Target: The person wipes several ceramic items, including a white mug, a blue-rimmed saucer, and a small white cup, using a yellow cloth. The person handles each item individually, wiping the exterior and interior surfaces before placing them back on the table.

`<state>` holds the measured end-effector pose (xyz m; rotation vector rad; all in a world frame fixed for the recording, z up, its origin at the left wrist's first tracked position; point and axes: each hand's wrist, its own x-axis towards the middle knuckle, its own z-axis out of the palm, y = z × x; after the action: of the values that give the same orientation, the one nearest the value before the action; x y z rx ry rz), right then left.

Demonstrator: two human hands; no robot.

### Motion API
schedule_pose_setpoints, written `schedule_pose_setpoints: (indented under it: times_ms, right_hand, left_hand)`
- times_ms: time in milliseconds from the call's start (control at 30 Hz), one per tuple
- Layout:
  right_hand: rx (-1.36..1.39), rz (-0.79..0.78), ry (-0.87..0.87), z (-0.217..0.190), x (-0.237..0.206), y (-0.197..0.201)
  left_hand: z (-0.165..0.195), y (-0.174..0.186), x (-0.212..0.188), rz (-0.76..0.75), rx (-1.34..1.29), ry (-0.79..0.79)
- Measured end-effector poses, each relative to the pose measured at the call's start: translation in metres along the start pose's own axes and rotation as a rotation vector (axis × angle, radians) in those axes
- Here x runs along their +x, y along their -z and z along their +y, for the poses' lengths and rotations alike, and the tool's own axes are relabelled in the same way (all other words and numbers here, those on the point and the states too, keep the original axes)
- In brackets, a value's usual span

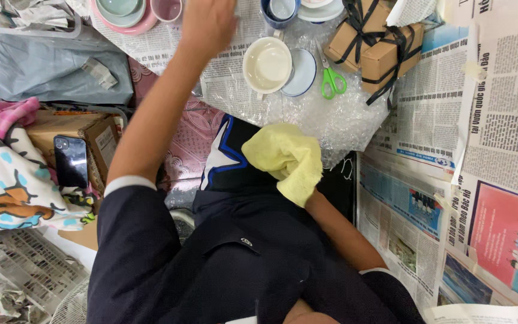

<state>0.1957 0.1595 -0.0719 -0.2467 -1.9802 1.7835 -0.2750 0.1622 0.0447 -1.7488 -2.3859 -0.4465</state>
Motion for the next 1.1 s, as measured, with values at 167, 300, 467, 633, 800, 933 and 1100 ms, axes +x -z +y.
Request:
schedule_pose_setpoints:
  times_ms: [167,300,467,633,800,933,1100]
  right_hand:
    - [0.041,-0.012,0.007,0.002,-0.003,0.002]
    - [-0.197,-0.005,0.127,0.001,-0.004,0.002]
    - [0.094,0.101,-0.014,-0.012,0.000,-0.003]
    - [0.386,0.093,-0.256,-0.034,0.011,-0.005]
    - [0.552,0.356,-0.175,-0.047,0.031,-0.001]
    - [0.372,0.372,-0.009,-0.055,0.047,0.033]
    - [0.447,0.354,0.130,-0.090,0.055,0.067]
  left_hand:
    - [0.088,0.031,-0.040,0.055,-0.322,0.152]
    - [0.109,0.020,-0.050,-0.090,-0.548,0.310]
    - [0.102,0.011,-0.063,0.093,-0.623,0.261]
    - [0.106,0.046,-0.105,0.174,-0.743,0.216]
    - [0.131,0.086,-0.158,0.214,-1.087,0.215]
    - [0.160,0.101,-0.211,0.217,-1.450,0.203]
    - [0.193,0.111,-0.245,0.477,-1.755,0.092]
